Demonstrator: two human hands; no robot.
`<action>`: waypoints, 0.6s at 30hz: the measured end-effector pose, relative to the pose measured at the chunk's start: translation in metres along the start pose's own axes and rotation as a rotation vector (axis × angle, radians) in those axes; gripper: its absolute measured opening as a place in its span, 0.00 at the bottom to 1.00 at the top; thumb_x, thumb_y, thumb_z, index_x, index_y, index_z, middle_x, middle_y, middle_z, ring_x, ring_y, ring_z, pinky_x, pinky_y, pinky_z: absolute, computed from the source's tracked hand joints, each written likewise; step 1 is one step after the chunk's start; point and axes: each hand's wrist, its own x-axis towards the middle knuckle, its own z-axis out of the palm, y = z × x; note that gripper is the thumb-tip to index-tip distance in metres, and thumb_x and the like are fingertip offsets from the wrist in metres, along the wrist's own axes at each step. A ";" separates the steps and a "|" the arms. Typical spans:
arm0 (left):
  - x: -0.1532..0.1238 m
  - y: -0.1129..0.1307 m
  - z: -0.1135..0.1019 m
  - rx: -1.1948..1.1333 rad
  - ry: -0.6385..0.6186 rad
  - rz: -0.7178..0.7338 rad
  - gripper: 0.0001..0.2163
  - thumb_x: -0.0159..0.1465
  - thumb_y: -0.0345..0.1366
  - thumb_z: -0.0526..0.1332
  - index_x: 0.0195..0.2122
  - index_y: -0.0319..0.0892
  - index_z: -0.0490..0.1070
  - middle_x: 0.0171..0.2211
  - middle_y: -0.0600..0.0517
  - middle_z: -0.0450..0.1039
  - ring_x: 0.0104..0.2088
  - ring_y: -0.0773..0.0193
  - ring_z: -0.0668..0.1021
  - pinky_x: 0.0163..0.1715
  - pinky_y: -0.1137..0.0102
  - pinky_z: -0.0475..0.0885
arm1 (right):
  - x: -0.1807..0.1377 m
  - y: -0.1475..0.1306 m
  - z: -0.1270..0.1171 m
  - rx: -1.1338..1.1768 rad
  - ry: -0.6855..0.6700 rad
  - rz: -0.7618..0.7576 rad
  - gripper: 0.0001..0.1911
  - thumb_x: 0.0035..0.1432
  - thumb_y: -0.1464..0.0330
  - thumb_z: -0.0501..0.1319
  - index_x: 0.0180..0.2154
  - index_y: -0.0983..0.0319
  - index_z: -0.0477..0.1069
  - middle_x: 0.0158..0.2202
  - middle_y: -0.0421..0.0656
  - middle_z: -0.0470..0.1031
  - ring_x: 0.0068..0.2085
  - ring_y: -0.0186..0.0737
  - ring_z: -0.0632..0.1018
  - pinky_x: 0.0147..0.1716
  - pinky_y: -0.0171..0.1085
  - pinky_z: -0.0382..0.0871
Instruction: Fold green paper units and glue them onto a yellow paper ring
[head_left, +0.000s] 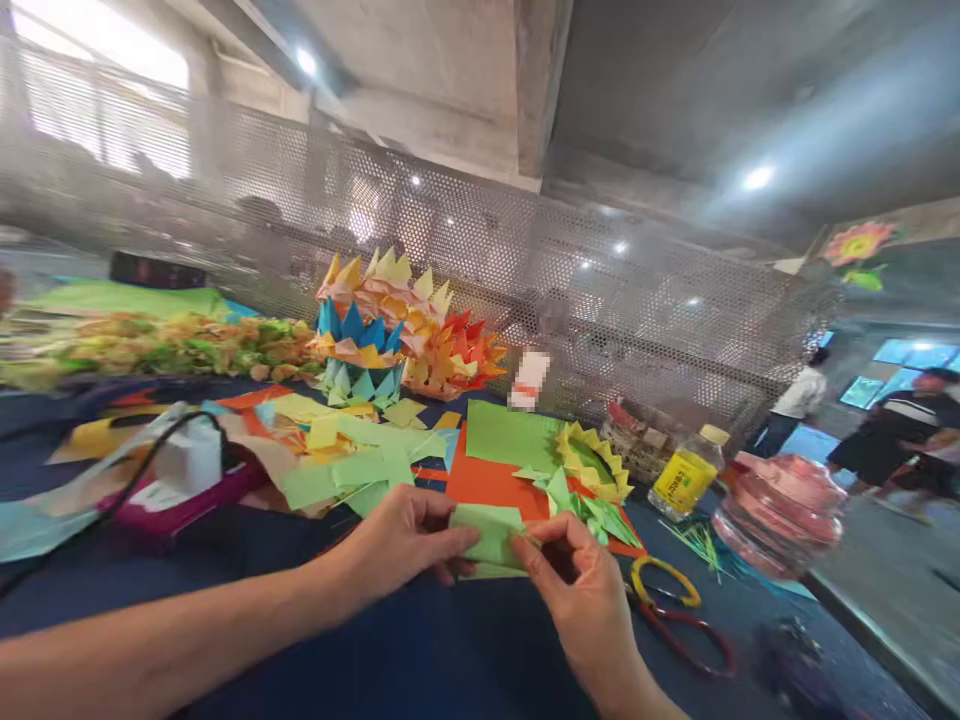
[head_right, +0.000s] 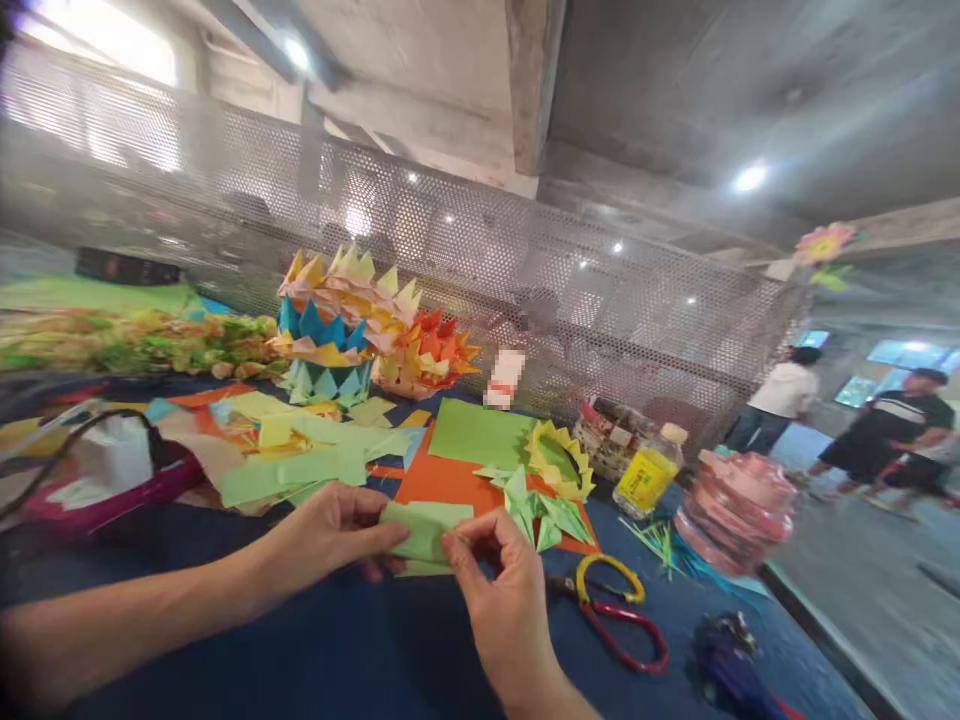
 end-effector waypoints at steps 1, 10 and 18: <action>0.000 0.000 0.000 0.001 -0.001 -0.004 0.21 0.54 0.54 0.66 0.31 0.37 0.77 0.26 0.50 0.78 0.30 0.60 0.81 0.28 0.71 0.75 | -0.001 -0.001 0.000 -0.001 -0.001 -0.002 0.14 0.55 0.59 0.67 0.29 0.61 0.68 0.29 0.41 0.73 0.30 0.36 0.73 0.31 0.33 0.68; -0.002 0.003 0.000 0.023 0.006 -0.042 0.23 0.55 0.56 0.65 0.29 0.36 0.76 0.26 0.48 0.79 0.28 0.60 0.81 0.28 0.71 0.75 | -0.001 -0.011 0.004 0.059 0.002 0.036 0.16 0.52 0.57 0.68 0.28 0.61 0.66 0.28 0.42 0.73 0.30 0.37 0.73 0.31 0.34 0.68; -0.002 0.005 0.001 0.016 0.020 -0.063 0.24 0.53 0.57 0.66 0.27 0.37 0.75 0.24 0.49 0.79 0.27 0.61 0.80 0.27 0.71 0.74 | -0.001 -0.012 0.004 0.170 -0.058 0.134 0.25 0.52 0.54 0.67 0.43 0.57 0.57 0.31 0.41 0.76 0.34 0.41 0.77 0.37 0.38 0.69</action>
